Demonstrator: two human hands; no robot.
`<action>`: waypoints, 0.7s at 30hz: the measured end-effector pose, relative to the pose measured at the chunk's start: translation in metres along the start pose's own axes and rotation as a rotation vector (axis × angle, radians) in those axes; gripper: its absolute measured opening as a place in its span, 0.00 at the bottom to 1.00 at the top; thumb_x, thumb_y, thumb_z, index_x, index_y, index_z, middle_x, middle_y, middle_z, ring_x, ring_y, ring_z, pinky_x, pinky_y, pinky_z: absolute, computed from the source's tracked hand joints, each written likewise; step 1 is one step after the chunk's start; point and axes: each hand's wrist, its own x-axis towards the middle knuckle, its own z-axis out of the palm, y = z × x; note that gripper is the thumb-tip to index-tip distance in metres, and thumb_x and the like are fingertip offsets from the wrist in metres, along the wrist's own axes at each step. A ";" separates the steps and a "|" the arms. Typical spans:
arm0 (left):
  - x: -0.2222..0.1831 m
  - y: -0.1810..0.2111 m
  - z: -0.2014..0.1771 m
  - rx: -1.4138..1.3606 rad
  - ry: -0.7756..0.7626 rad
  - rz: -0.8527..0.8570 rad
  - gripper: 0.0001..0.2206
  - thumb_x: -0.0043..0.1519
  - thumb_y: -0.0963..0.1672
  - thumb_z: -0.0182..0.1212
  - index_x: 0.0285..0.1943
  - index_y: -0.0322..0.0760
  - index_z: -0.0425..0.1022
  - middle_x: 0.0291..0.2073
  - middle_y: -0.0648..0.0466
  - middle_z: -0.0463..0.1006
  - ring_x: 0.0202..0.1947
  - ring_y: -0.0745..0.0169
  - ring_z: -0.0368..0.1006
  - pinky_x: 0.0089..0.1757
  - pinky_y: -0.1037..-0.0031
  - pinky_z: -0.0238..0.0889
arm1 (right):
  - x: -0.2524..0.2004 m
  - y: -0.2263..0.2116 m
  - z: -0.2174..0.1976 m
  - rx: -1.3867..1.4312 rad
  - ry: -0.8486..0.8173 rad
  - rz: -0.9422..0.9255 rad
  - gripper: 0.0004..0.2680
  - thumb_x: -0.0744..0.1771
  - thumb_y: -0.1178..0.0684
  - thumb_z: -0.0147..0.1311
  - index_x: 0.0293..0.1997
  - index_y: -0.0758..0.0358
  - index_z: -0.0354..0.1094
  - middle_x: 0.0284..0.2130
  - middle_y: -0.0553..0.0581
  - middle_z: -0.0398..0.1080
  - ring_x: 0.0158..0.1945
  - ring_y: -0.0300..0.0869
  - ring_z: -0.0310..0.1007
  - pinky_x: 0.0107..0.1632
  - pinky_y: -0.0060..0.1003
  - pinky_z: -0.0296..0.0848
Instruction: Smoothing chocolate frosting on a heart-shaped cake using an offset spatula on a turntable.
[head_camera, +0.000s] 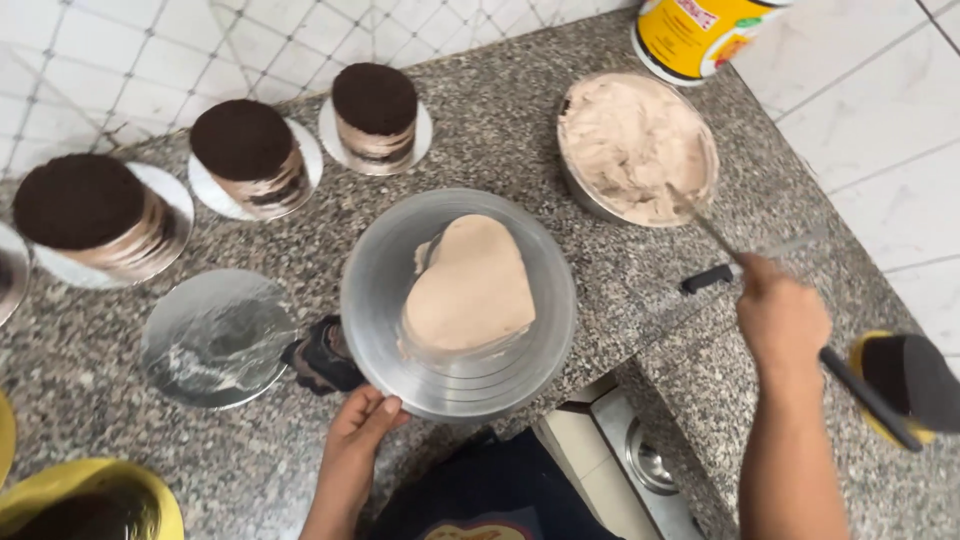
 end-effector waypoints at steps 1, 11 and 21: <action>-0.002 0.000 0.001 0.012 -0.012 -0.007 0.14 0.65 0.44 0.59 0.54 0.27 0.75 0.44 0.49 0.82 0.45 0.60 0.77 0.50 0.66 0.69 | -0.010 -0.002 0.004 0.001 -0.005 0.018 0.11 0.73 0.48 0.47 0.59 0.38 0.75 0.36 0.65 0.77 0.38 0.60 0.78 0.42 0.55 0.75; 0.007 0.008 -0.003 0.059 -0.050 -0.186 0.12 0.64 0.45 0.57 0.51 0.32 0.77 0.40 0.49 0.83 0.42 0.59 0.78 0.50 0.63 0.70 | -0.080 -0.031 0.015 0.843 -0.368 0.305 0.12 0.69 0.52 0.53 0.59 0.51 0.73 0.37 0.56 0.80 0.37 0.41 0.79 0.40 0.39 0.74; 0.004 0.026 -0.008 0.114 -0.059 -0.211 0.12 0.62 0.43 0.55 0.50 0.34 0.77 0.40 0.52 0.83 0.42 0.61 0.78 0.48 0.65 0.70 | -0.154 -0.041 0.018 1.467 -0.817 0.592 0.20 0.66 0.54 0.52 0.68 0.61 0.63 0.48 0.54 0.76 0.46 0.39 0.71 0.48 0.39 0.70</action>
